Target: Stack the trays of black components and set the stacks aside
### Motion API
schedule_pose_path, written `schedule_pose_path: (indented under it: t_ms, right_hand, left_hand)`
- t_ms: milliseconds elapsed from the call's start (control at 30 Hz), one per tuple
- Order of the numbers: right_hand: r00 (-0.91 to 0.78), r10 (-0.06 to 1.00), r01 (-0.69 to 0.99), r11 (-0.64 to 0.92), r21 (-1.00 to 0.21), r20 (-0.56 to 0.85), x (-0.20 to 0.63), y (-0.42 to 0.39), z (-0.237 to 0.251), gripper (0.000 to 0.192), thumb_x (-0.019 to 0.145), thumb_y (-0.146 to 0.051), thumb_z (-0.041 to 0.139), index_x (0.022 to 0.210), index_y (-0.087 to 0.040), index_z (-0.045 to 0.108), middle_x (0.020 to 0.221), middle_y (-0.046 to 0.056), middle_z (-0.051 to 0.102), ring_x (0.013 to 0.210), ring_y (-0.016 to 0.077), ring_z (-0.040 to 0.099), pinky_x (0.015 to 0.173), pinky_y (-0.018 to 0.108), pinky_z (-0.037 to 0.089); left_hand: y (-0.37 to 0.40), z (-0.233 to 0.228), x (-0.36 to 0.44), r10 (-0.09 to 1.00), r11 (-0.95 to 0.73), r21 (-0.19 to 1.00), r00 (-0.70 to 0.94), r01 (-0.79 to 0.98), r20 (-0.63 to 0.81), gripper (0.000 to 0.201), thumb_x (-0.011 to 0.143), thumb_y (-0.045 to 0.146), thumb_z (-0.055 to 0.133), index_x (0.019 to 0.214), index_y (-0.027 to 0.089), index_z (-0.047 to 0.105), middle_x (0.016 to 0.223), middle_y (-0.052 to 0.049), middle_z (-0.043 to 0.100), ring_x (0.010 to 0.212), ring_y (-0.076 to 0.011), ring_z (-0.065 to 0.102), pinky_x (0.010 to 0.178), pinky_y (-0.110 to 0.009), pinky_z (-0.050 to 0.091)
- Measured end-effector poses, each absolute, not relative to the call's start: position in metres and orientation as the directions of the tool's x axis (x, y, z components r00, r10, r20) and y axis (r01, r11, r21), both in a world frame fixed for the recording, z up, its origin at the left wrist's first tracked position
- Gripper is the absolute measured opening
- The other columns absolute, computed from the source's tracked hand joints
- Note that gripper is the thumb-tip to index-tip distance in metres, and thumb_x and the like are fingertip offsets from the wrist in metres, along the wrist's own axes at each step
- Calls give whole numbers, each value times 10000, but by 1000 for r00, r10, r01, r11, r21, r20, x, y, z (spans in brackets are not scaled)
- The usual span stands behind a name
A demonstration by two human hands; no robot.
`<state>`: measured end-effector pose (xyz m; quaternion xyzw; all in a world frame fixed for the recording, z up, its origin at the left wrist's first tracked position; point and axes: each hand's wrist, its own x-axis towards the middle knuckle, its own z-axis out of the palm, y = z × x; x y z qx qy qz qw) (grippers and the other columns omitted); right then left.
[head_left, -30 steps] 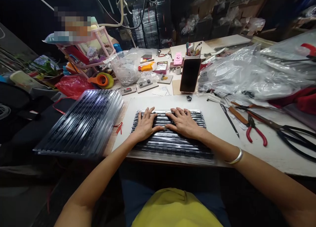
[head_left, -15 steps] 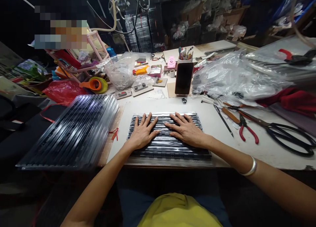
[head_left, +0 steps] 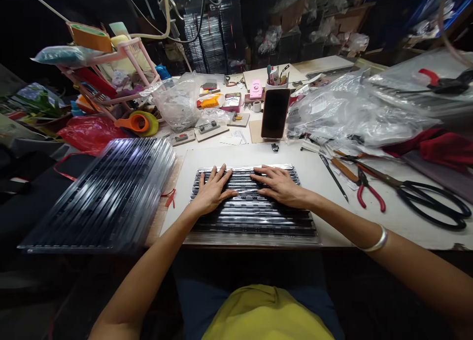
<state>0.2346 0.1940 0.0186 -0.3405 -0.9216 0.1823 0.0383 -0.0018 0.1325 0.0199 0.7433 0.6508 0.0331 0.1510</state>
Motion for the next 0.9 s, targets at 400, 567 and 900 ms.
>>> schedule_pose_path:
  t_ms: [400,567,900]
  right_hand:
    - [-598,769,706,639,-304,227,235,169,2,423,958,-261,256,1266,-221,543,1364,61,491,1244,211,408,1032,396,307]
    - [-315,918,837,389,-386,241,270,160,-9,479,928,-386,323,1301,-152,510,1396,190,413,1290,381,327,991,592,276]
    - [-234,921,692,384,-611,312,295,145,-10,483,927,-368,309,1364,-201,429,1396,99,458,1273,222,421,991,399,402]
  left_hand:
    - [133,15,29,998,45,244,-31,969,-60,724,844,653,345,1424,224,290,1535,-164,147,1391,-422,46,978,-740,39]
    - [127,10,27,1000,-10,261,2,965,31,486,945,437,288,1401,279,345,1525,-87,238,1405,-354,93,1038,-682,64]
    - [113,22,36,839,-544,193,528,817,129,406,872,479,489,1230,311,579,1459,-45,384,1393,-304,199,1113,-540,153]
